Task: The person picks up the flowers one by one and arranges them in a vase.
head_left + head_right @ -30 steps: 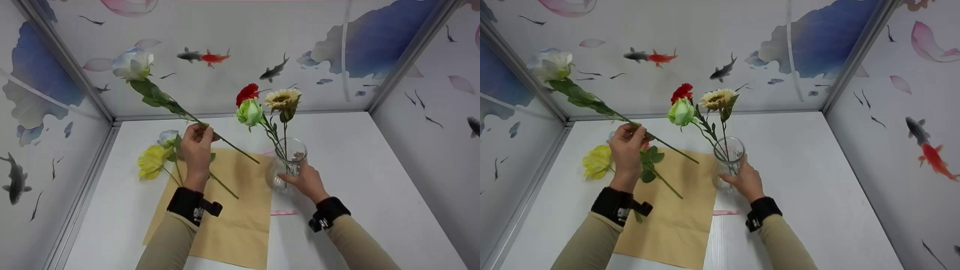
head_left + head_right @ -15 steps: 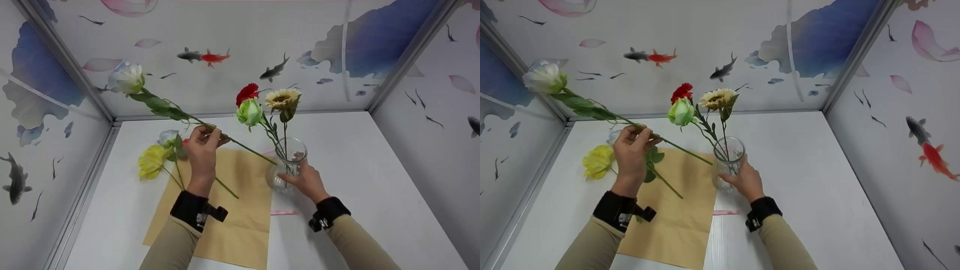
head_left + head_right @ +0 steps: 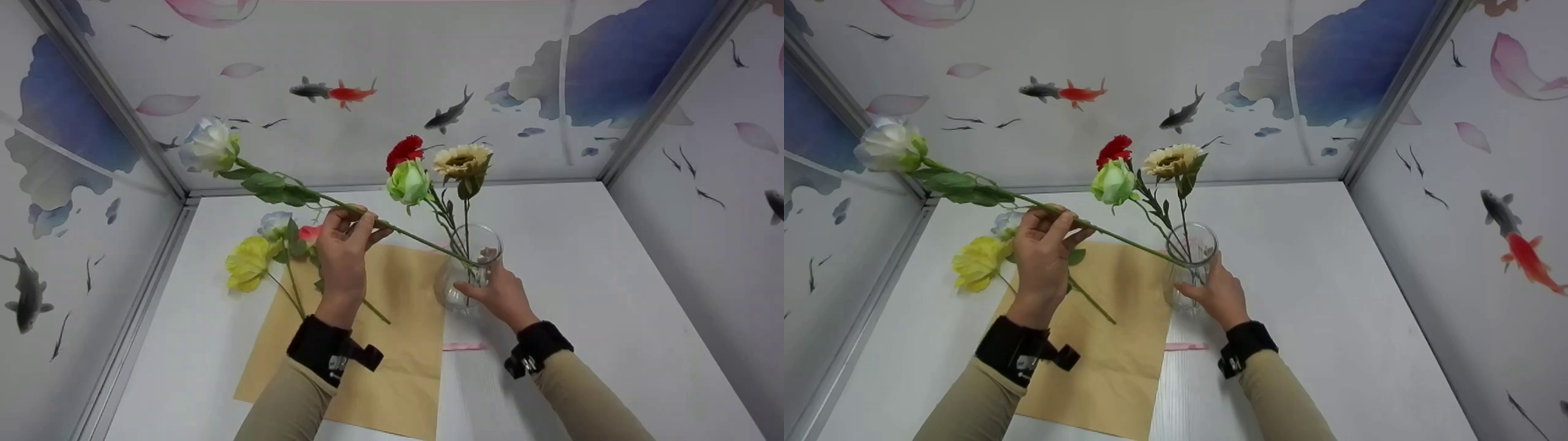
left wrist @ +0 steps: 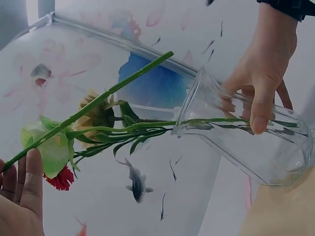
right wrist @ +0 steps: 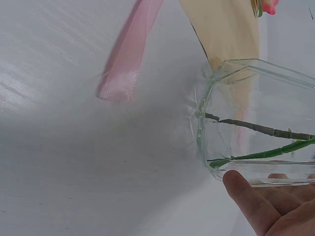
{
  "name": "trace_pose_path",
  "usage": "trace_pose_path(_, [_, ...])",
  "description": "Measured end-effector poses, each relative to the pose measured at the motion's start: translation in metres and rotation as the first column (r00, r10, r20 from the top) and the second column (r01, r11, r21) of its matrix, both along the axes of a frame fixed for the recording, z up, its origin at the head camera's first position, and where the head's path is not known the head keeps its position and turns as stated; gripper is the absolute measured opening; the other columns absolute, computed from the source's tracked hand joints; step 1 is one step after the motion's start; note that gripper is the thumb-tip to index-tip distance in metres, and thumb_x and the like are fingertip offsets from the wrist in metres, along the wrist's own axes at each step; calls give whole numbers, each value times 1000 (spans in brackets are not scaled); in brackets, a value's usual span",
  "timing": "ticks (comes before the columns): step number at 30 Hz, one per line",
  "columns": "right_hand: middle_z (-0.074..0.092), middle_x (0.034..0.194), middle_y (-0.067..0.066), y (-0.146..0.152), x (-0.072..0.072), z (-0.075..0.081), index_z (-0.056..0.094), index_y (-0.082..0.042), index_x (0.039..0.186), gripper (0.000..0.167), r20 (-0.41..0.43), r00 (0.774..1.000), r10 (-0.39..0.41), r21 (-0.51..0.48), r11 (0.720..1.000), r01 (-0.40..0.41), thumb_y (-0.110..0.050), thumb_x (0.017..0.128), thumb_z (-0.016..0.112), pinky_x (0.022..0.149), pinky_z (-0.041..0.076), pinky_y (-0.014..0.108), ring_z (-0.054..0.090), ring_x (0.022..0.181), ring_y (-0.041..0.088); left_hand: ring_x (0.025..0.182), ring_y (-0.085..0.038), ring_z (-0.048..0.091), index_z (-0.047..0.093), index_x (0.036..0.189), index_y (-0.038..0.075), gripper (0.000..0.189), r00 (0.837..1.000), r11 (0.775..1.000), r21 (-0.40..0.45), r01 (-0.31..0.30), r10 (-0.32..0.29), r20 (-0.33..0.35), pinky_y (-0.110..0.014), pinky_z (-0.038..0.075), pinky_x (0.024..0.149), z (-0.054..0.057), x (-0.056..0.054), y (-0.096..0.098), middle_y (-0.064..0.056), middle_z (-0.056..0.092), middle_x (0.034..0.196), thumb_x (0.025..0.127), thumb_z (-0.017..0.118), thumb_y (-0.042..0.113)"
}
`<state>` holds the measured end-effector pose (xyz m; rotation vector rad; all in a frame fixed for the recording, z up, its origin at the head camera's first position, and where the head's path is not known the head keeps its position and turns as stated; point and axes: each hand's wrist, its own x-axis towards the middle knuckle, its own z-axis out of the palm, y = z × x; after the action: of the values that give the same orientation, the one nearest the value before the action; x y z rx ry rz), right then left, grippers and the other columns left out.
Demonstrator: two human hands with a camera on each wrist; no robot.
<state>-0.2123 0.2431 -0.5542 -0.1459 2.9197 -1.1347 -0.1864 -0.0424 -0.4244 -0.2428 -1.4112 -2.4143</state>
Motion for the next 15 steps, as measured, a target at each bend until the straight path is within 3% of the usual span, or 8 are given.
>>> trace_pose_path(5, [62, 129, 33, 0, 0, -1, 29, -11, 149, 92, -14, 1000, 8, -3, 1000, -8, -50, 84, 82, 96, 51, 60, 62, 117, 49, 101, -35, 66, 52, 119, -4, 30, 1000, 1000, -9, 25, -25, -2, -50, 55, 98, -2, 1, 5, -22, 57, 107, 100, 68, 11])
trace_pose_path(15, [62, 129, 34, 1, 0, -1, 32, -9, 149, 93, -2, 1000, 3, -15, 1000, -3, -51, 83, 82, 96, 50, 59, 62, 118, 49, 95, -36, 69, 55, 114, -4, 21, 998, 993, -105, -53, 54, 10, -47, 59, 90, -1, -6, 16, -22, 60, 104, 99, 67, 6])
